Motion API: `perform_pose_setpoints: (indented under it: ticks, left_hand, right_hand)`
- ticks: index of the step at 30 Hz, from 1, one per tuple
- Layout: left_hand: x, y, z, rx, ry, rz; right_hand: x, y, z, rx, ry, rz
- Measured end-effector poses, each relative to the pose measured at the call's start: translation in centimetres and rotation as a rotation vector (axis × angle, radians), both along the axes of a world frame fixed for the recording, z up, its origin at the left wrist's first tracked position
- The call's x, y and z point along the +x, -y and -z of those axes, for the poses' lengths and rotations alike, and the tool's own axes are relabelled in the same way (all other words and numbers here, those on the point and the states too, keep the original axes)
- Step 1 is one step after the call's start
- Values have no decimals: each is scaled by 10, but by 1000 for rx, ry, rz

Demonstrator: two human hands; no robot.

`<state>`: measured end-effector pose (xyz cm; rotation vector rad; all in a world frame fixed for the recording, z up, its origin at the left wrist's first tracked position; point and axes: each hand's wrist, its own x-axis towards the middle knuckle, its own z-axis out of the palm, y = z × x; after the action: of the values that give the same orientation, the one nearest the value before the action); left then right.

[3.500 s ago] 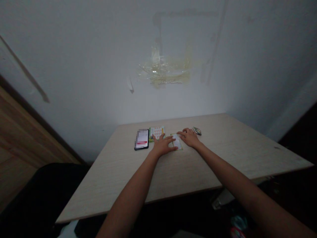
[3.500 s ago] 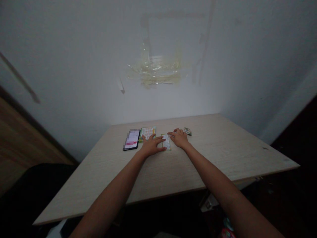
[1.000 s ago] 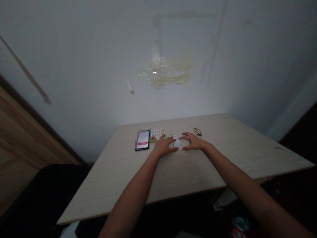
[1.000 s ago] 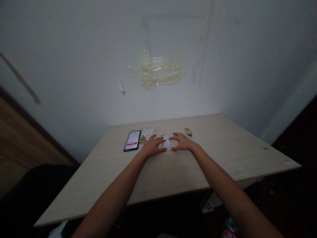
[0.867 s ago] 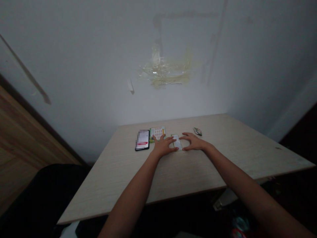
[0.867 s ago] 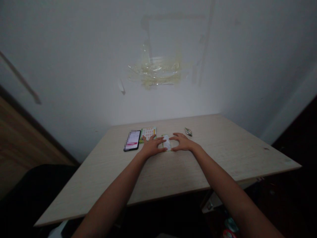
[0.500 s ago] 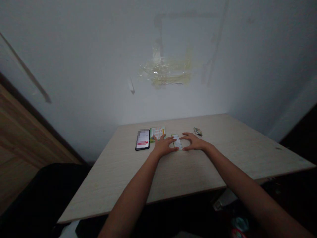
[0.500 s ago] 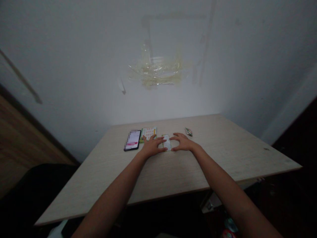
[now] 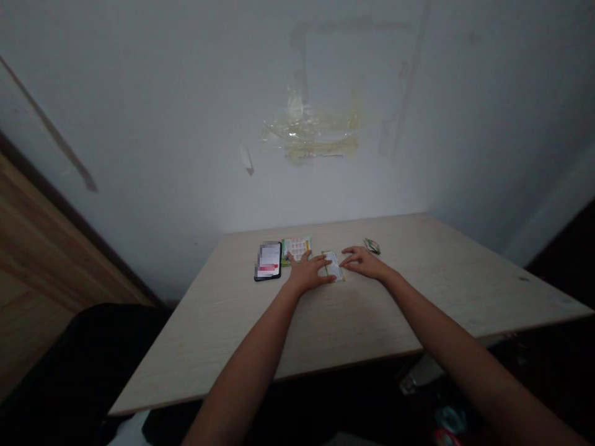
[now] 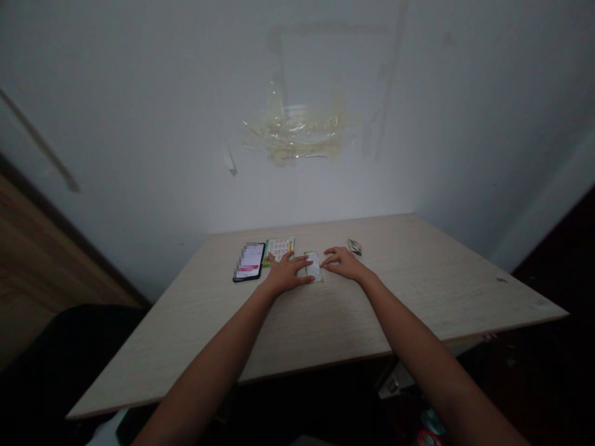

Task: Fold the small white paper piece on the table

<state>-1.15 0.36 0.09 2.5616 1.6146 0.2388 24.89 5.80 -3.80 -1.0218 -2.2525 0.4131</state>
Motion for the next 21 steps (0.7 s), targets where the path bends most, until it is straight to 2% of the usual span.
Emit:
perform_pose_setpoints:
  ticks: [5,10,21]
  left_hand:
    - [0,1,-1,-5,5,0]
    - [-1,2,-2,-2,8,7]
    - [0,2,-5,-12,-2,-2]
  right_hand:
    - [-1,-8,5,50,50,46]
    - [-7,-12,6,84,126,151]
    - [-25,-5,-11,19,302,333]
